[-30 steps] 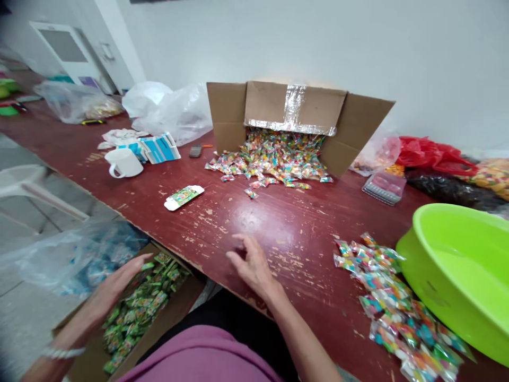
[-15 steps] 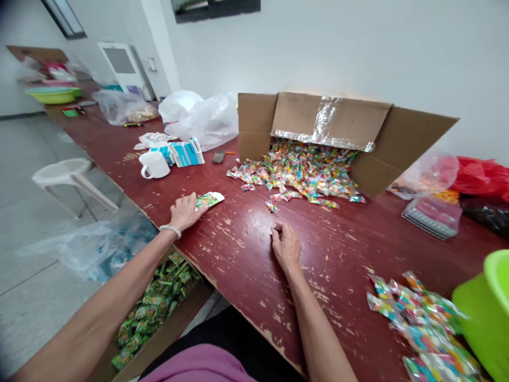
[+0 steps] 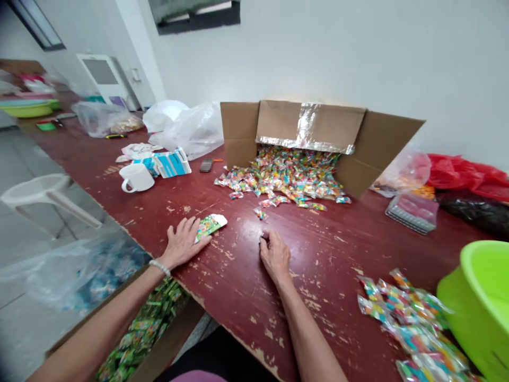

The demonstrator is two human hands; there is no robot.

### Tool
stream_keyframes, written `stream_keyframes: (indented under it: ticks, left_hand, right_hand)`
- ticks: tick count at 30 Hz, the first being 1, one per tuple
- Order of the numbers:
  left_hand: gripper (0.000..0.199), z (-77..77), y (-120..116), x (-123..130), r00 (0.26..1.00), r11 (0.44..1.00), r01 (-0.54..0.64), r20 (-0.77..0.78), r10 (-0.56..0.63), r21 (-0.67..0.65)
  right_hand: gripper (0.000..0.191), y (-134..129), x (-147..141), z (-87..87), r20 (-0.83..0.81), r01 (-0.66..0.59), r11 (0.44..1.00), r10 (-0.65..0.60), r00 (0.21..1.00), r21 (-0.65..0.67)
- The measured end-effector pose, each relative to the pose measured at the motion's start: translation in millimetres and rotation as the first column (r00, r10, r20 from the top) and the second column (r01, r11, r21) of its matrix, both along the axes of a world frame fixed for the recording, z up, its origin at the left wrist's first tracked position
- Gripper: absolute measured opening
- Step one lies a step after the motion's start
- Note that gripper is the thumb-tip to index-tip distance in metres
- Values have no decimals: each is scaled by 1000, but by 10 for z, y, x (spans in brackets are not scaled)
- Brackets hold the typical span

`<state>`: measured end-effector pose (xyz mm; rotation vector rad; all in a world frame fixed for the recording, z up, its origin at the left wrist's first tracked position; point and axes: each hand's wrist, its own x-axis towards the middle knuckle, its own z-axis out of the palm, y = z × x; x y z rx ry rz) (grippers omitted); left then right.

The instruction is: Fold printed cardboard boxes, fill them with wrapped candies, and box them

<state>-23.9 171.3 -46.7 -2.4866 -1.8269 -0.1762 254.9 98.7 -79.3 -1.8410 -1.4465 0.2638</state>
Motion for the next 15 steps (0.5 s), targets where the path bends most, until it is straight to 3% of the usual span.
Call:
stream_keyframes:
  ticks: [4,7,9,11,15]
  left_hand:
    - [71,-39,-34,3,996,996,85,13,-84,-39]
    - [71,49,233,7,993,997,77,84,-79,28]
    - [73,132,564,68,982,1000,21,189,-23,9]
    - [76,204,990,192,951,997,-19,307,40,-71]
    - [71,288,1943,565,919,994,-22,390,62,-106]
  right_hand:
    - [23,34,125,-40,34,-65,997,63,997,50]
    - [35,195,510,-70,167,-10,985,-19,986,170]
    - [45,373,856,-72,200,218,954,-259,945,206]
    - [51,573,1186,-69,178,461,868,-491,853,187]
    - [53,907,1624,-95,126,651,744,-667,734,147]
